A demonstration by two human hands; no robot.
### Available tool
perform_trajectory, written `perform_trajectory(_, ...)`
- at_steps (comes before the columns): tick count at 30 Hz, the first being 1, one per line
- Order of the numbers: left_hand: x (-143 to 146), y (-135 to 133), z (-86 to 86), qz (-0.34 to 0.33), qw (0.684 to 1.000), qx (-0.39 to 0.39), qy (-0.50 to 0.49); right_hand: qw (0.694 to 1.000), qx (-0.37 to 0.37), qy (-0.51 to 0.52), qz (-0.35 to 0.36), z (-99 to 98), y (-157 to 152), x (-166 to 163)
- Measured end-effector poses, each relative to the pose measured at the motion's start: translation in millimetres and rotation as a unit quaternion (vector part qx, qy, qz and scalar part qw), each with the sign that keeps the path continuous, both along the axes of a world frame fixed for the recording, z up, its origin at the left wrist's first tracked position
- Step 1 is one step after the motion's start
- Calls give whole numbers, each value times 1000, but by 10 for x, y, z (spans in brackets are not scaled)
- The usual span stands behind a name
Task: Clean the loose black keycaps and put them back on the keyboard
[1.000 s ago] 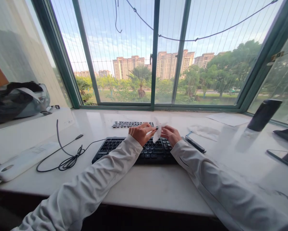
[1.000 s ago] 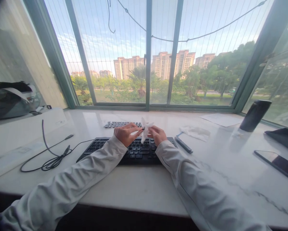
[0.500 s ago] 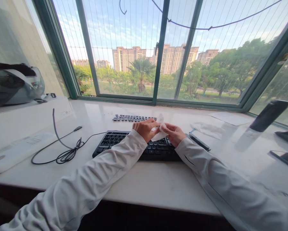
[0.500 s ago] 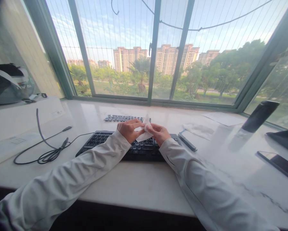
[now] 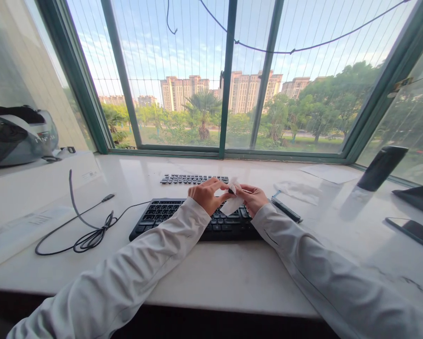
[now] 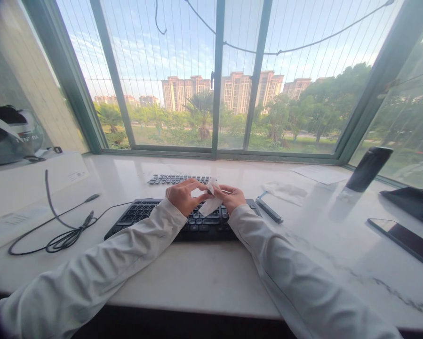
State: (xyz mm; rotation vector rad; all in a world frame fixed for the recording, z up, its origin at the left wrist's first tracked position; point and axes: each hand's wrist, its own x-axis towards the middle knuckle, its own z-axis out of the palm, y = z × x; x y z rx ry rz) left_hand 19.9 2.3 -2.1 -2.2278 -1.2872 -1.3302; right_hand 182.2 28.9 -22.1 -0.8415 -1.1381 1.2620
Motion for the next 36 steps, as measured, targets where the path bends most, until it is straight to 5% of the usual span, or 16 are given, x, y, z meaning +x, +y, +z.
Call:
perform_trajectory(7, -17, -39, 36, -14, 999, 48, 6, 999, 20, -32, -26, -11, -13, -11)
perform_trajectory(15, -5, -50, 55, -3, 999, 40, -8, 996, -32, 78, 15, 131, -114, -52)
perform_trajectory(26, -2, 29, -20, -41, 996, -26, 77, 985, 67, -133, 88, -80, -7, -50)
perform_trajectory(36, 4, 9, -20, -15, 995, -32, 94, 983, 109, -119, 83, -60, -8, -49)
